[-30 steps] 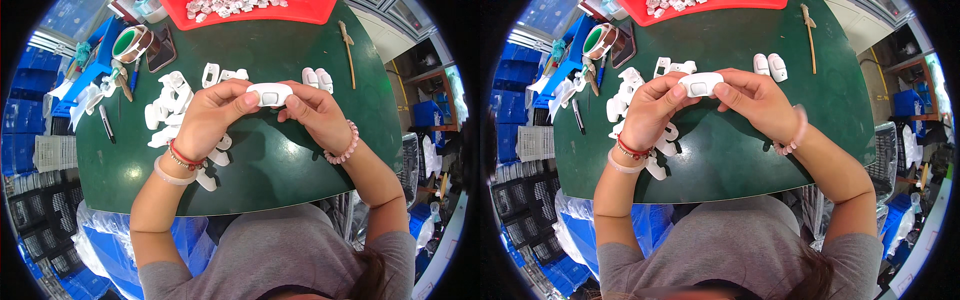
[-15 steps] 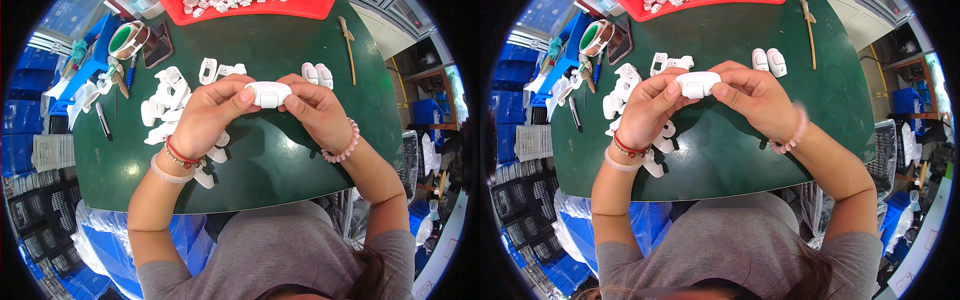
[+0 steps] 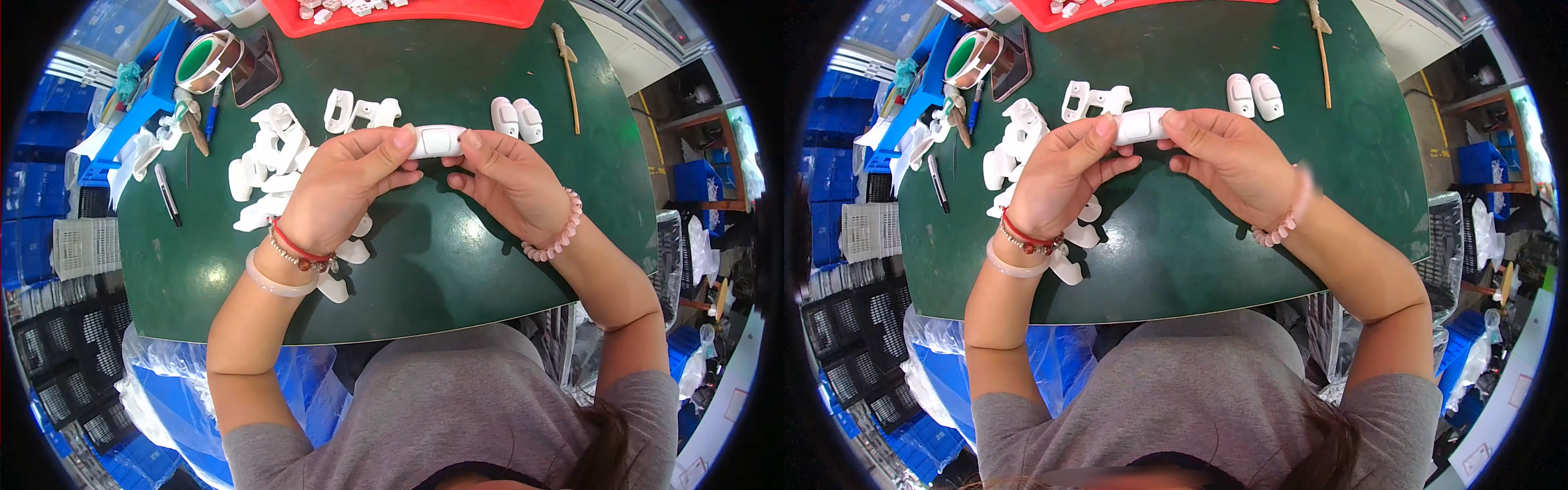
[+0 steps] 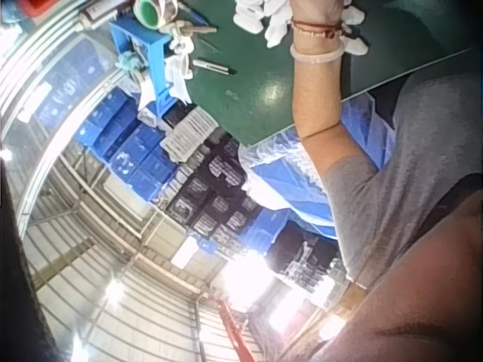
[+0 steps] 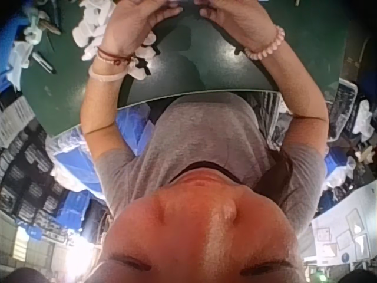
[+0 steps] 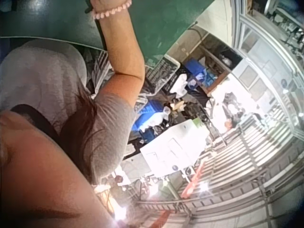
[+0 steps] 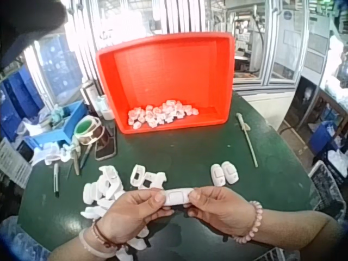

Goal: The person assembles small white plastic electronic components by hand on a green work table.

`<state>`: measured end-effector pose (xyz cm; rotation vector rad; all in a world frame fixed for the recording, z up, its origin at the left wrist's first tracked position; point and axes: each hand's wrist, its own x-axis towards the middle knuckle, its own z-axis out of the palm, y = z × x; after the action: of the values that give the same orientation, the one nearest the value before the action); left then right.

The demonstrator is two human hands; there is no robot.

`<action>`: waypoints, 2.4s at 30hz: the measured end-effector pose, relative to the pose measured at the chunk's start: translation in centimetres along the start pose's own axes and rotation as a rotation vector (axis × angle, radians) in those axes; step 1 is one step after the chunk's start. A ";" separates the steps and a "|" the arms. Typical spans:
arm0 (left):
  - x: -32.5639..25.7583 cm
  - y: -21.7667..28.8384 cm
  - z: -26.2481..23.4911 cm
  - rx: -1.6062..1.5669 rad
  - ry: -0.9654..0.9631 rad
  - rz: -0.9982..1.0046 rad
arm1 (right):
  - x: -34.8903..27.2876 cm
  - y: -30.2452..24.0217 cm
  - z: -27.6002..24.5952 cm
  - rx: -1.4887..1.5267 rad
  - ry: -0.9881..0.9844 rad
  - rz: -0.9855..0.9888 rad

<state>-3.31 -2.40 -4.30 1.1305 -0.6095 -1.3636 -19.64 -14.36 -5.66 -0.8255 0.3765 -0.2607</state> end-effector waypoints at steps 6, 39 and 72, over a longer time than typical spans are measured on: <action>-0.1 0.0 0.2 -0.005 0.011 0.028 | 0.0 0.3 -0.2 0.054 -0.035 0.047; 1.1 0.3 -3.8 1.562 0.624 0.601 | 7.2 -9.2 -5.4 -1.530 0.556 -0.481; 0.0 0.2 0.9 0.510 0.181 0.634 | 0.8 -3.2 1.1 -0.133 0.090 -0.177</action>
<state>-4.05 -2.67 -3.75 1.2905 -1.1072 -0.5644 -18.69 -16.06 -2.72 -0.9821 0.4085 -0.4420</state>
